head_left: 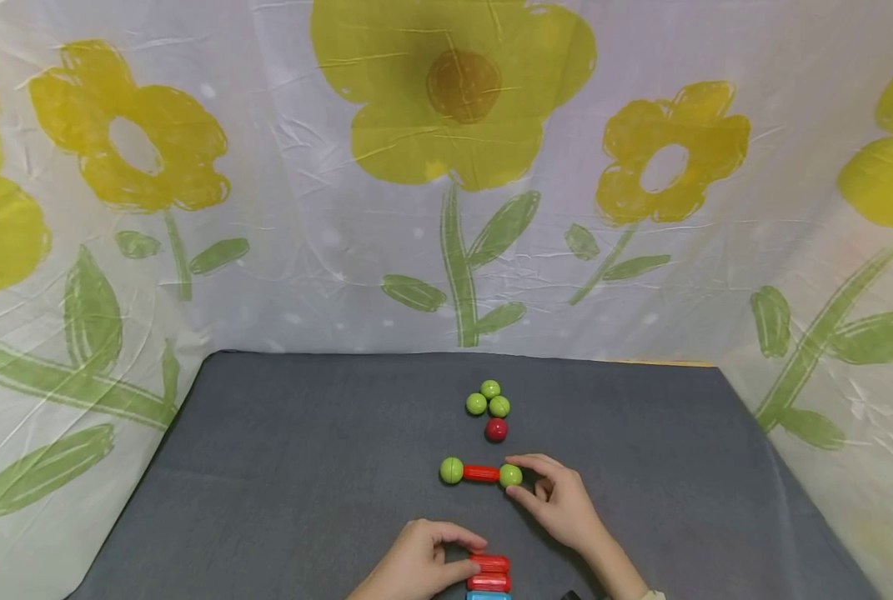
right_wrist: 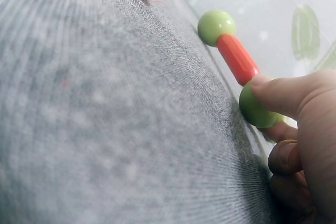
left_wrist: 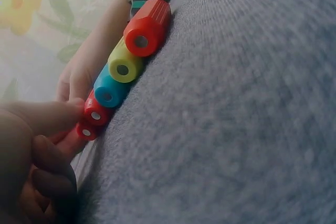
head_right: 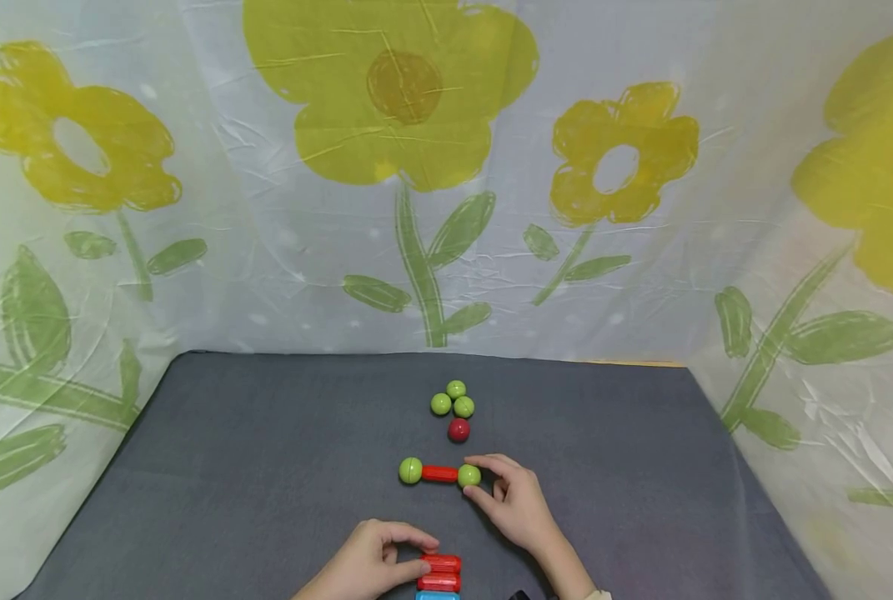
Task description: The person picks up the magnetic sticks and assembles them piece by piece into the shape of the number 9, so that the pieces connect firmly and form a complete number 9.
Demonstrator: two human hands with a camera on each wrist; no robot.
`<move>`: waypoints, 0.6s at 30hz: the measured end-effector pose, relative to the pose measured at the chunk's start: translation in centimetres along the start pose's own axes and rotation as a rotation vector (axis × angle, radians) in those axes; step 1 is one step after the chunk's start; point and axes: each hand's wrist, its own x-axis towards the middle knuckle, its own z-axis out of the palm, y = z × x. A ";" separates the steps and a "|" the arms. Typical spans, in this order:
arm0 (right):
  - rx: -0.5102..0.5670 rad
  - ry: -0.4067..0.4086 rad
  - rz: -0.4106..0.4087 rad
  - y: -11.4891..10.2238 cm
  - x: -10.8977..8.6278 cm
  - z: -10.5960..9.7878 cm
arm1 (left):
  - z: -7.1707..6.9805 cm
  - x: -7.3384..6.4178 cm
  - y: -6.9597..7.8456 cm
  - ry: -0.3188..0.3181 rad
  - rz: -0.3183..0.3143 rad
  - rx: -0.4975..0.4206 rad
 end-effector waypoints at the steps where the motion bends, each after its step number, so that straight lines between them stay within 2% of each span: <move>1: 0.003 -0.001 -0.003 0.0 0.0 0.0 | 0.0 0.0 -0.1 0.001 0.003 0.004; 14: 0.003 -0.002 0.010 -0.2 0.0 0.0 | -0.1 0.0 -0.3 -0.005 0.061 0.059; 18: 0.001 -0.003 0.018 -0.2 0.0 0.0 | -0.2 0.1 -0.4 -0.007 0.103 0.070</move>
